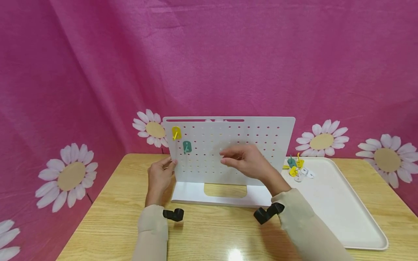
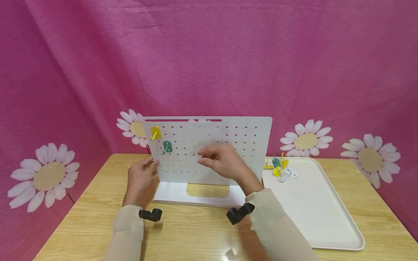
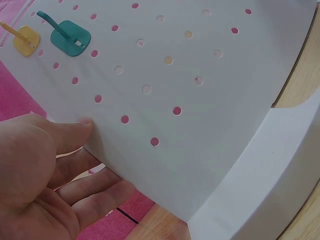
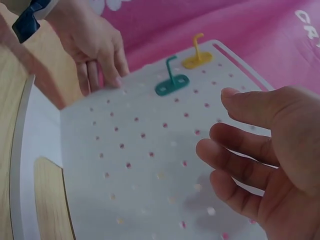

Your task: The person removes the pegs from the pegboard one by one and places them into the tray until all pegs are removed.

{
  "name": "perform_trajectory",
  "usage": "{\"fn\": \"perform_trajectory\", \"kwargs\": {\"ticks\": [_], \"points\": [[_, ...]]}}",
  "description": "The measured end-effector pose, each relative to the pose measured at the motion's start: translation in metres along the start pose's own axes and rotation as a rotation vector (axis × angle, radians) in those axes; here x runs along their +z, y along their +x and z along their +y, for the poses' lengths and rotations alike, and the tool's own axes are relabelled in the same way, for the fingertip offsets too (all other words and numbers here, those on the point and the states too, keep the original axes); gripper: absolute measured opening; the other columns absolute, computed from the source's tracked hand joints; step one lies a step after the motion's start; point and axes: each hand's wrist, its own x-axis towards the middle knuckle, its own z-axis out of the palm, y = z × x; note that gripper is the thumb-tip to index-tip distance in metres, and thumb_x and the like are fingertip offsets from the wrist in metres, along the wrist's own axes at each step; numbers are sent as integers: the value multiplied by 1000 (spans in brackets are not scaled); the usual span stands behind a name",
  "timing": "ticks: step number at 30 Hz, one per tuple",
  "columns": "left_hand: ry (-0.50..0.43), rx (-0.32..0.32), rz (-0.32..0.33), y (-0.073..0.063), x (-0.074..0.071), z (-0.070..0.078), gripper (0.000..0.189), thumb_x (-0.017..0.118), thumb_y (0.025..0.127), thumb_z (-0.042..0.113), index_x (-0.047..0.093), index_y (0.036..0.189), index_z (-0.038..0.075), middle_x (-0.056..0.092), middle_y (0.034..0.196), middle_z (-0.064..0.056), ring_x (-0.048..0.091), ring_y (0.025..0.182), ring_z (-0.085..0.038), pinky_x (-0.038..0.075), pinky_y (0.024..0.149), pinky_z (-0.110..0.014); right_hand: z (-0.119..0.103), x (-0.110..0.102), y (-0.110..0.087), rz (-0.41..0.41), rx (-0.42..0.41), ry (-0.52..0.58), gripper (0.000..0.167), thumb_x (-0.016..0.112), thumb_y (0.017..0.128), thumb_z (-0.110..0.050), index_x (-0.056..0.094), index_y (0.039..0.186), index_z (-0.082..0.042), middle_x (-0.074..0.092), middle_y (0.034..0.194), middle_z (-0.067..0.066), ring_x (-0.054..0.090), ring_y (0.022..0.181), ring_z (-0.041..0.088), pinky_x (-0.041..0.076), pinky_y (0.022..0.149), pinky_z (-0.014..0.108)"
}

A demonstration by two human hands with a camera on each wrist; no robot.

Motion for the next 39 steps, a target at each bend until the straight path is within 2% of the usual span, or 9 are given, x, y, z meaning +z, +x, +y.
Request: {"fn": "perform_trajectory", "kwargs": {"ticks": [6, 14, 19, 23, 28, 33, 39], "points": [[10, 12, 13, 1, -2, 1, 35, 67, 98, 18, 67, 132, 11, 67, 123, -12, 64, 109, -30, 57, 86, -40, -7, 20, 21, -38, -8, 46, 23, 76, 89, -9, 75, 109, 3, 75, 93, 5, 69, 75, 13, 57, 65, 31], [26, 24, 19, 1, -5, 0, 34, 66, 99, 18, 67, 132, 11, 68, 121, -13, 64, 107, -30, 58, 85, -40, -13, 46, 43, -45, -34, 32, 23, 76, 89, -9, 75, 109, 2, 73, 90, 5, 66, 68, 9, 55, 59, 27], [34, 22, 13, 2, -6, -1, 34, 66, 99, 18, 68, 131, 11, 69, 120, -13, 65, 104, -29, 58, 85, -40, -18, 61, 54, -72, -22, 31, 24, 76, 90, -9, 75, 111, 2, 72, 90, 6, 64, 66, 9, 53, 56, 25], [29, 33, 23, 2, -6, -2, 33, 67, 98, 17, 69, 130, 11, 69, 119, -14, 66, 105, -30, 58, 84, -40, -20, 72, 63, -85, 18, 52, 23, 74, 91, -11, 75, 112, 0, 72, 88, 4, 64, 66, 10, 53, 56, 25], [14, 61, 27, 2, -3, -2, 30, 68, 97, 15, 70, 127, 8, 69, 118, -16, 67, 104, -31, 59, 82, -39, -21, 81, 69, -75, 55, 84, 23, 74, 91, -8, 74, 112, 2, 71, 85, 4, 64, 64, 11, 53, 55, 25], [25, 46, 31, 2, 0, -2, 31, 68, 97, 15, 70, 127, 8, 69, 118, -15, 68, 103, -30, 59, 81, -39, -21, 87, 72, -62, 71, 51, 20, 74, 92, -8, 75, 110, 1, 71, 86, 5, 64, 62, 9, 53, 55, 24], [21, 53, 25, 2, -1, -1, 32, 68, 97, 16, 69, 128, 7, 68, 122, -15, 66, 108, -31, 59, 81, -39, -21, 90, 74, -30, 85, 42, 15, 73, 93, -9, 77, 104, 0, 72, 88, 6, 64, 61, 10, 50, 53, 23]]}}
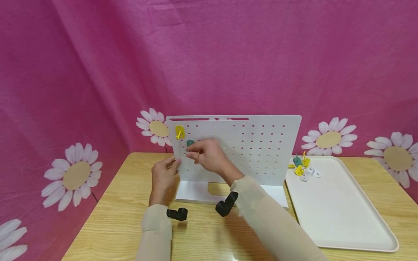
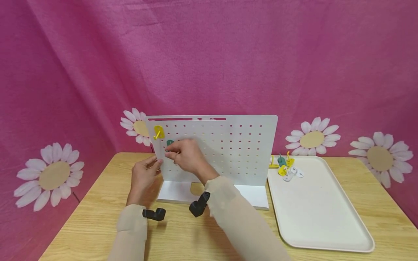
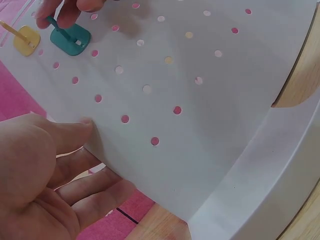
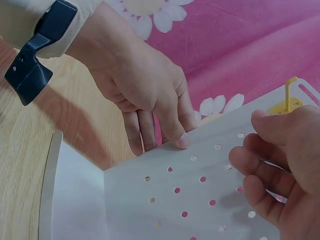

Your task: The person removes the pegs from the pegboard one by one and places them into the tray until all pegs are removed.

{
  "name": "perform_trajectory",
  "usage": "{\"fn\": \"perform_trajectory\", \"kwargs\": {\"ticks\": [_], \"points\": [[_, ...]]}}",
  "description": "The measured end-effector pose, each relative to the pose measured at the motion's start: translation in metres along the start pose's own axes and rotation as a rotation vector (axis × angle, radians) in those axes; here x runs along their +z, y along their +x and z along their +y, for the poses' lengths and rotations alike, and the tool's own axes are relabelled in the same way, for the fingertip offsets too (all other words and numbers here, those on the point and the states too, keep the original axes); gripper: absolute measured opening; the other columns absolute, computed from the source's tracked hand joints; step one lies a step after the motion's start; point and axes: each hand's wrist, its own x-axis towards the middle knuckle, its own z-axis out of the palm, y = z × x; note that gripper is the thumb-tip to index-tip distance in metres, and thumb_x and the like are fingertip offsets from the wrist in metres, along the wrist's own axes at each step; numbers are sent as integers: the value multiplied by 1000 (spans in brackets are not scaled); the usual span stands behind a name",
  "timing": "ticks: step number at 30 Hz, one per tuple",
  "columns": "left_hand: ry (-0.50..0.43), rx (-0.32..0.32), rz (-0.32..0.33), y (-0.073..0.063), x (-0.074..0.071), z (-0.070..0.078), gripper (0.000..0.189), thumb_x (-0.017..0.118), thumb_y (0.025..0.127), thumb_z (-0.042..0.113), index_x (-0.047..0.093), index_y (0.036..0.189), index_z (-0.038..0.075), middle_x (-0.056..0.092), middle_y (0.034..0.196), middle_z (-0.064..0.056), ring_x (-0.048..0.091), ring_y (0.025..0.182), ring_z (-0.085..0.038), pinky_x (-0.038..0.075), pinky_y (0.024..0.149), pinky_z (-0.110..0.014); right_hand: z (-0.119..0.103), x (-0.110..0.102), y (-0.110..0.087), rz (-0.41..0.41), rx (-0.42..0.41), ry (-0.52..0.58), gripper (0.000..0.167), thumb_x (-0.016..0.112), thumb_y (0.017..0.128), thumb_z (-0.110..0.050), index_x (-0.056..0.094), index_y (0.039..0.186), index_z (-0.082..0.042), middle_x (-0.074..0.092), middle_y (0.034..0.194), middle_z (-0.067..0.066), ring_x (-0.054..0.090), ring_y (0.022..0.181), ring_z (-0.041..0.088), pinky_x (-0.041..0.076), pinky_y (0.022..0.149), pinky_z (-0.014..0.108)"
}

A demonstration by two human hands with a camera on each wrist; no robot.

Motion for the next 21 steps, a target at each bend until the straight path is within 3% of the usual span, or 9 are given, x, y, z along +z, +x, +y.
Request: {"fn": "perform_trajectory", "kwargs": {"ticks": [12, 21], "points": [[7, -8, -8, 0, 1, -1, 33, 68, 98, 17, 69, 129, 8, 68, 121, -15, 67, 106, -30, 59, 81, -39, -6, -4, -2, 8, -12, 64, 17, 74, 92, -8, 77, 105, 1, 73, 86, 7, 67, 63, 15, 48, 51, 23], [3, -13, -6, 0, 1, 0, 33, 67, 98, 17, 68, 130, 7, 68, 120, -15, 67, 104, -29, 59, 82, -39, -6, -24, -17, 2, -70, 42, 17, 72, 92, -7, 76, 105, 3, 73, 85, 10, 67, 65, 18, 51, 54, 26]]}}
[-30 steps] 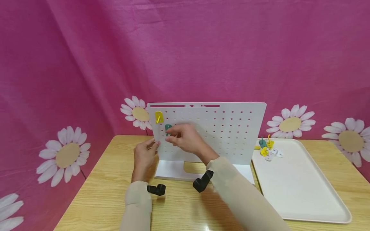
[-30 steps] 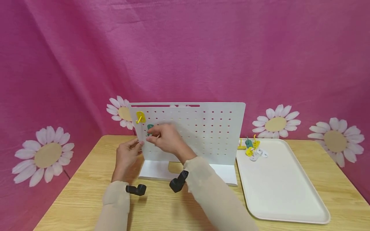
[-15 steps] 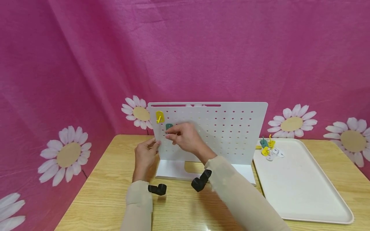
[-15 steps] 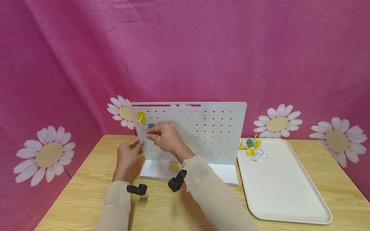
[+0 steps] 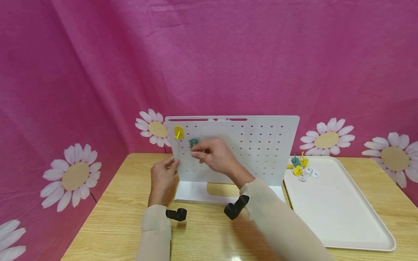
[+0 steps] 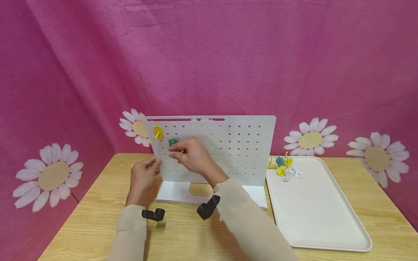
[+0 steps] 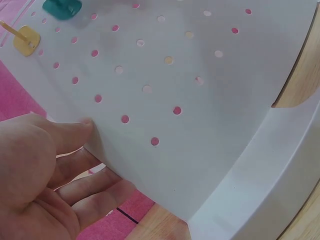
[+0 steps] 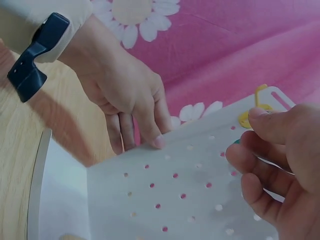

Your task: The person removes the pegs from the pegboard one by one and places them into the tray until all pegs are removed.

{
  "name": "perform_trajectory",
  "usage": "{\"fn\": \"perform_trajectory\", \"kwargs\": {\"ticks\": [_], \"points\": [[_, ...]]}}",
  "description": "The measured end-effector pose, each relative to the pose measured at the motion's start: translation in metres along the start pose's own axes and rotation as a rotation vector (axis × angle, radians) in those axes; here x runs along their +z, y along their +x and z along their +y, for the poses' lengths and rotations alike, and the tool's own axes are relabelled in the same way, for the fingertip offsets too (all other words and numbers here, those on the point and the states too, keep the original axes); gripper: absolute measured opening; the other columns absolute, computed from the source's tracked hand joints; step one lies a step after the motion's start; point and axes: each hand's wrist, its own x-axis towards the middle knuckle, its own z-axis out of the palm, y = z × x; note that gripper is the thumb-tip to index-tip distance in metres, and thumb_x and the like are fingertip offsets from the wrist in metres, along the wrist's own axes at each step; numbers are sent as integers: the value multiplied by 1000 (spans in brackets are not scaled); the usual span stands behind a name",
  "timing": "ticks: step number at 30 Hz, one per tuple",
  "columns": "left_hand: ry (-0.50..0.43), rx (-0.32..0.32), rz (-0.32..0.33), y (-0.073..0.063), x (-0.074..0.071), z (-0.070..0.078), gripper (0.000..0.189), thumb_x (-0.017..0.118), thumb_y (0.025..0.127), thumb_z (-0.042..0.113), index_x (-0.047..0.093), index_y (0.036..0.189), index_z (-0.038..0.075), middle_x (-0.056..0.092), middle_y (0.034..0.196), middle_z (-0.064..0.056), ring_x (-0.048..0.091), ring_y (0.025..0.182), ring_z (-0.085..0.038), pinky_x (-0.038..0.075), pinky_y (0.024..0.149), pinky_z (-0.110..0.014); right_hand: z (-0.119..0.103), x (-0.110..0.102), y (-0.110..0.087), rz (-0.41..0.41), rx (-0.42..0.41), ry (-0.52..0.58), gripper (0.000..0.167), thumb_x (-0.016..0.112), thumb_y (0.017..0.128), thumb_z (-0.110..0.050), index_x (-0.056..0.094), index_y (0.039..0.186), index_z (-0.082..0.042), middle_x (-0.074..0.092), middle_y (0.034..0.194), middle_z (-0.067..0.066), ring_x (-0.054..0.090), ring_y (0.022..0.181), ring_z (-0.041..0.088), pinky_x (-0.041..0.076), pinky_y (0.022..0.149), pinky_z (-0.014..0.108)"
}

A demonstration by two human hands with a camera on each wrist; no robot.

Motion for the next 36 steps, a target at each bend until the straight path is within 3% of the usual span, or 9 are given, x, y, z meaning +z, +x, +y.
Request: {"fn": "perform_trajectory", "kwargs": {"ticks": [9, 18, 36], "points": [[-20, -8, 20, -1, 2, 2, 32, 68, 97, 15, 69, 128, 7, 68, 122, -15, 66, 107, -30, 58, 83, -40, 4, -32, -31, 85, -23, 23, 13, 75, 88, -1, 77, 101, 3, 73, 84, 6, 67, 66, 17, 52, 55, 27], [-15, -33, 13, -2, 3, 3, 33, 69, 97, 17, 69, 129, 9, 68, 122, -14, 66, 106, -29, 58, 84, -38, 15, -67, -70, 169, -109, -40, 11, 77, 86, 1, 79, 96, -2, 73, 82, 3, 67, 65, 14, 52, 56, 27], [-13, -38, 9, -2, 2, 0, 34, 67, 98, 18, 67, 131, 10, 67, 124, -13, 65, 108, -29, 57, 85, -39, 21, -112, -125, 291, -18, -139, 15, 79, 83, 2, 79, 97, -4, 73, 80, -1, 68, 69, 10, 52, 61, 18]]}}
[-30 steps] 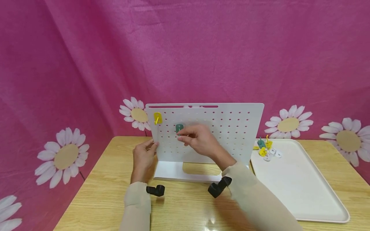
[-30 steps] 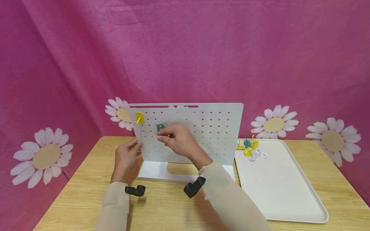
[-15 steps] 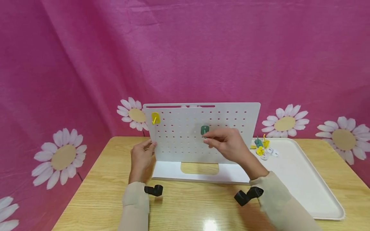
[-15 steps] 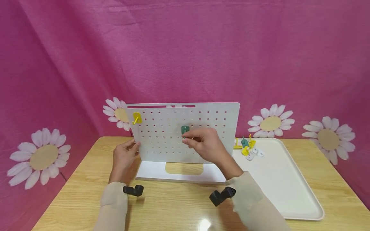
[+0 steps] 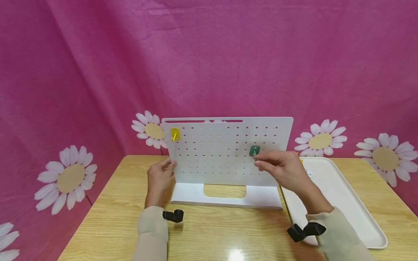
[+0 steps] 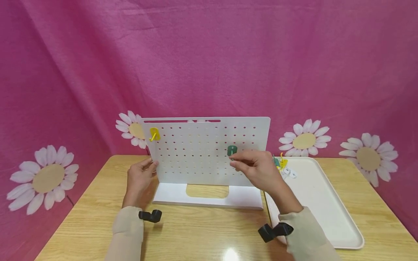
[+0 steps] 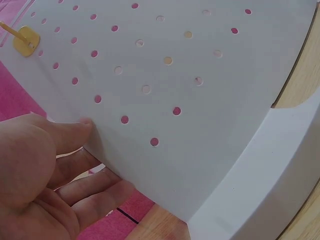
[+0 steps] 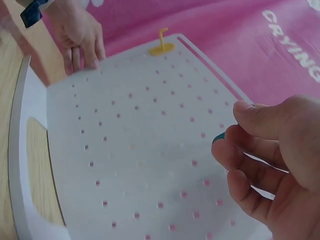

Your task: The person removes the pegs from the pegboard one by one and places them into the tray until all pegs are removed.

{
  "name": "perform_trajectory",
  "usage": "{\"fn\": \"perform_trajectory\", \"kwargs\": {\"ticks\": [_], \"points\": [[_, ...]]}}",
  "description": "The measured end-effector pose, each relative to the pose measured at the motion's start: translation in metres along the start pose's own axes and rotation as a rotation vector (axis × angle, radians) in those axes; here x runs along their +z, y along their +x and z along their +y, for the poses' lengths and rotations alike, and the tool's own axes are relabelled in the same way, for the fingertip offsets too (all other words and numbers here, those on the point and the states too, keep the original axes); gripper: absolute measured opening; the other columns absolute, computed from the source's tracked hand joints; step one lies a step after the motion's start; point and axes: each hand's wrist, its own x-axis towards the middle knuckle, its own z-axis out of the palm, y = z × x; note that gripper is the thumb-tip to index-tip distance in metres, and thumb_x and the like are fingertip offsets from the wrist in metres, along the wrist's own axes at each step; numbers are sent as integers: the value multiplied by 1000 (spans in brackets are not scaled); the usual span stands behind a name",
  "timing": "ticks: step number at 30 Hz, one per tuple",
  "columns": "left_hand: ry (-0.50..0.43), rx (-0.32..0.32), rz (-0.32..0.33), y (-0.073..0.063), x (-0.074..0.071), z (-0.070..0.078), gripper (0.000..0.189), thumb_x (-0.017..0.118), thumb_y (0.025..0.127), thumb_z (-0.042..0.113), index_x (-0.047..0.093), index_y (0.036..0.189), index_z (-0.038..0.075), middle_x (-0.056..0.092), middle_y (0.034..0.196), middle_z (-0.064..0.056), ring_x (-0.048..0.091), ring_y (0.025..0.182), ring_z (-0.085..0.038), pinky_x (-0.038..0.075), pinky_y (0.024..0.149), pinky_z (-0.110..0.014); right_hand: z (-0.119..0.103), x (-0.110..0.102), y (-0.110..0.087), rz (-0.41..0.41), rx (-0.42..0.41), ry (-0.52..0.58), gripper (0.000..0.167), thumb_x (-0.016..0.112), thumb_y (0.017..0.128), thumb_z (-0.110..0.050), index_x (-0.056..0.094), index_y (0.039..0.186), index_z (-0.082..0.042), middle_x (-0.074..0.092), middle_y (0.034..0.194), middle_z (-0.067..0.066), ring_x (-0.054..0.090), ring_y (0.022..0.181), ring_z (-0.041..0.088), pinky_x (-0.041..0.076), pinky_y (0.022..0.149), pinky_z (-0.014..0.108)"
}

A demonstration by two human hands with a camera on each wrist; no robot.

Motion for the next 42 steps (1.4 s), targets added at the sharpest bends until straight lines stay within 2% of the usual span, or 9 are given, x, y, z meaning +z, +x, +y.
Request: {"fn": "perform_trajectory", "kwargs": {"ticks": [5, 10, 15, 21, 26, 31, 34, 42], "points": [[-8, -7, -2, 0, 0, -2, 34, 67, 98, 18, 67, 132, 10, 67, 124, -13, 65, 108, -30, 57, 85, -40, 14, -20, -17, 27, 20, -14, 17, 78, 81, 7, 78, 96, 1, 73, 83, 5, 68, 69, 7, 54, 64, 17], [1, -6, -13, 0, -1, 0, 35, 66, 99, 18, 67, 132, 11, 66, 125, -14, 64, 109, -30, 57, 86, -40, 31, -42, -31, 48, 81, -54, 15, 76, 85, 4, 76, 99, 5, 74, 83, 8, 69, 69, 6, 53, 58, 18], [2, 1, -11, -1, 0, 0, 34, 67, 98, 18, 67, 132, 11, 67, 124, -14, 65, 107, -31, 57, 85, -40, 49, -59, -42, 76, 142, -126, 17, 75, 87, 3, 75, 104, 6, 74, 88, 5, 68, 71, 1, 52, 61, 14], [0, 6, -6, -1, 0, 0, 33, 67, 98, 17, 68, 131, 11, 67, 123, -14, 67, 104, -31, 58, 84, -40, 79, -73, -51, 65, 229, -190, 16, 73, 89, 1, 75, 104, 7, 73, 82, 6, 67, 65, 6, 50, 56, 17], [-1, 18, -3, 0, 0, 0, 33, 67, 98, 17, 68, 131, 11, 67, 122, -14, 67, 104, -31, 57, 85, -40, 103, -84, -55, 8, 343, -241, 22, 72, 94, -10, 74, 108, 7, 73, 82, 12, 67, 65, 12, 51, 55, 22], [-5, 25, 2, 1, 0, -1, 32, 67, 98, 17, 69, 130, 11, 68, 121, -14, 67, 103, -30, 58, 84, -39, 123, -91, -54, -51, 506, -209, 35, 68, 98, -19, 68, 118, 9, 72, 94, 20, 69, 72, 16, 54, 59, 29], [-1, 7, -4, 0, 0, -1, 33, 67, 98, 18, 68, 131, 12, 68, 121, -13, 67, 103, -30, 58, 84, -39, 132, -92, -53, -70, 584, -199, 40, 66, 99, -22, 65, 122, 11, 71, 100, 21, 69, 75, 18, 55, 62, 31], [12, 49, 11, 1, -2, 0, 31, 69, 97, 16, 70, 127, 7, 70, 114, -16, 69, 96, -28, 59, 80, -36, 145, -91, -41, -110, 630, -235, 38, 67, 98, -18, 65, 122, 11, 70, 98, 22, 68, 79, 31, 56, 62, 34]]}}
